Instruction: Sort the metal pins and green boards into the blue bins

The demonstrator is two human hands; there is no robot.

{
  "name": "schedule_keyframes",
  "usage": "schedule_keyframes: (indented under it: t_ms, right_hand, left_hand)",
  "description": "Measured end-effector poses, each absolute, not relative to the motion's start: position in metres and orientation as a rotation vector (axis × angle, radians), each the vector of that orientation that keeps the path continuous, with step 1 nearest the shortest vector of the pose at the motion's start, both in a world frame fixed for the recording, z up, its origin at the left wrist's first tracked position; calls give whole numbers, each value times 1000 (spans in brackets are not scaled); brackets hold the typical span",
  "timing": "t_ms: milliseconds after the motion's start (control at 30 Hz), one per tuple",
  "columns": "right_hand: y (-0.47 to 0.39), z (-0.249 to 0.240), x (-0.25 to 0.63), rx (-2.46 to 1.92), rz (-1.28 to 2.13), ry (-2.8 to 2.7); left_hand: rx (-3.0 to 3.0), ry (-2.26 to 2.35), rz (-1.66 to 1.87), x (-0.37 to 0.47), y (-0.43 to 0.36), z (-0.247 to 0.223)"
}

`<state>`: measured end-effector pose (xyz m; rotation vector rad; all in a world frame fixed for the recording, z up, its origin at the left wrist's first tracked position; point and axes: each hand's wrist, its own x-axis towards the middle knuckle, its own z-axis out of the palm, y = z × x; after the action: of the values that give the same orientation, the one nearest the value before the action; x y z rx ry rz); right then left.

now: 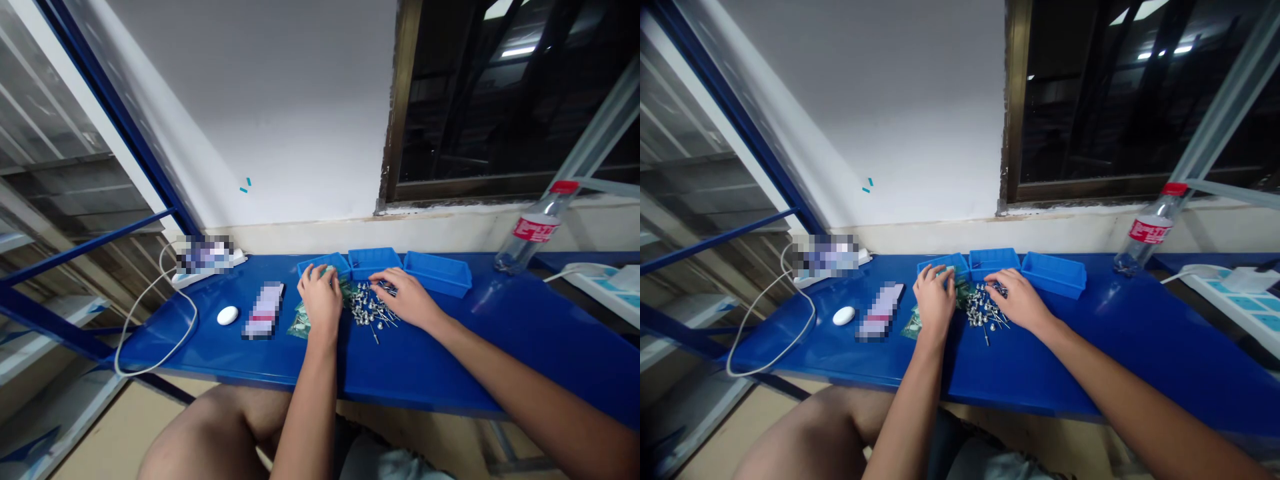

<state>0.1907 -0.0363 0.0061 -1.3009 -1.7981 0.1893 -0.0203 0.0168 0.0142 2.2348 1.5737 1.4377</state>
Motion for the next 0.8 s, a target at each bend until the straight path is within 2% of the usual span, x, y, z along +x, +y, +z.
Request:
schedule_keyframes:
  t_ms: [167,433,600,800]
  right_hand:
    - [-26,-6,188,-1191,88,-1988]
    - [-8,-14,186,-1264,1,-2059]
    - [-9,-9,186,-1339,-29,-2033]
    - [-22,2,180,-1216,244,-1629]
  left_hand:
    - [2248,1648,1379,-13,16,7]
    - [2272,1665,1393,-11,14,8]
    - [2354,1403,1486,-10,8,18]
    - [2426,1046,1236,-6,9,15]
